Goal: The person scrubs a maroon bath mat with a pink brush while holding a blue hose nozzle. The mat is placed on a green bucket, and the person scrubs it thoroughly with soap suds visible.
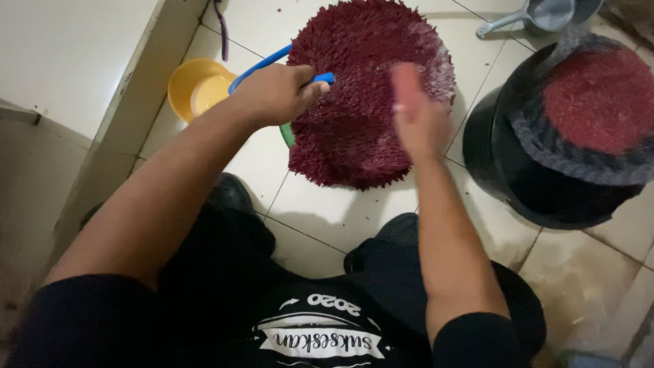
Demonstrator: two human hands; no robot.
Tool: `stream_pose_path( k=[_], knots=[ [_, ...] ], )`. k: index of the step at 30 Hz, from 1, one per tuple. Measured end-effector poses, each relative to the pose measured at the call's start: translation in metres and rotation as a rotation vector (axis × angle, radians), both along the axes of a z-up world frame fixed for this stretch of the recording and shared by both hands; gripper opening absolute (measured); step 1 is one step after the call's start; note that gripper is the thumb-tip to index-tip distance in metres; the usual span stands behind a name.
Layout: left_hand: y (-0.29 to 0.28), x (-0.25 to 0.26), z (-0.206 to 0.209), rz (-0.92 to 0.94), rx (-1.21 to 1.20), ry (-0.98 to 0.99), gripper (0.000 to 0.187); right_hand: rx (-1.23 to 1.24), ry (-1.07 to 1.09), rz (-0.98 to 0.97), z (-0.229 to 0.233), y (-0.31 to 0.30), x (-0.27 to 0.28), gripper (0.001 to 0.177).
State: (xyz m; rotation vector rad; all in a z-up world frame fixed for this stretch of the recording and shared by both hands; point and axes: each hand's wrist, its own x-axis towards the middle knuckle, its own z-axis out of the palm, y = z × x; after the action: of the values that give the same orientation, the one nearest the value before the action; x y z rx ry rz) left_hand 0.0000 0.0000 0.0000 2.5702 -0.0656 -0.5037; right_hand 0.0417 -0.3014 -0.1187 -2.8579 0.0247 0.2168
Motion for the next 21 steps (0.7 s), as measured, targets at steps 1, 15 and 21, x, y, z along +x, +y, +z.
stream_pose_path(
  k=[1, 15, 21],
  knots=[
    [-0.002, 0.001, -0.001, -0.009, 0.001, 0.005, 0.053, -0.003, -0.021, 0.091, 0.002, 0.015, -0.007, 0.043],
    [-0.002, -0.003, 0.004, -0.009, -0.016, 0.028, 0.054, -0.11, -0.11, -0.135, 0.002, -0.044, 0.003, 0.042],
    [-0.009, -0.001, -0.032, -0.024, -0.053, -0.033, 0.054, 0.166, -0.199, -0.244, -0.039, -0.082, 0.006, 0.041]
  ],
)
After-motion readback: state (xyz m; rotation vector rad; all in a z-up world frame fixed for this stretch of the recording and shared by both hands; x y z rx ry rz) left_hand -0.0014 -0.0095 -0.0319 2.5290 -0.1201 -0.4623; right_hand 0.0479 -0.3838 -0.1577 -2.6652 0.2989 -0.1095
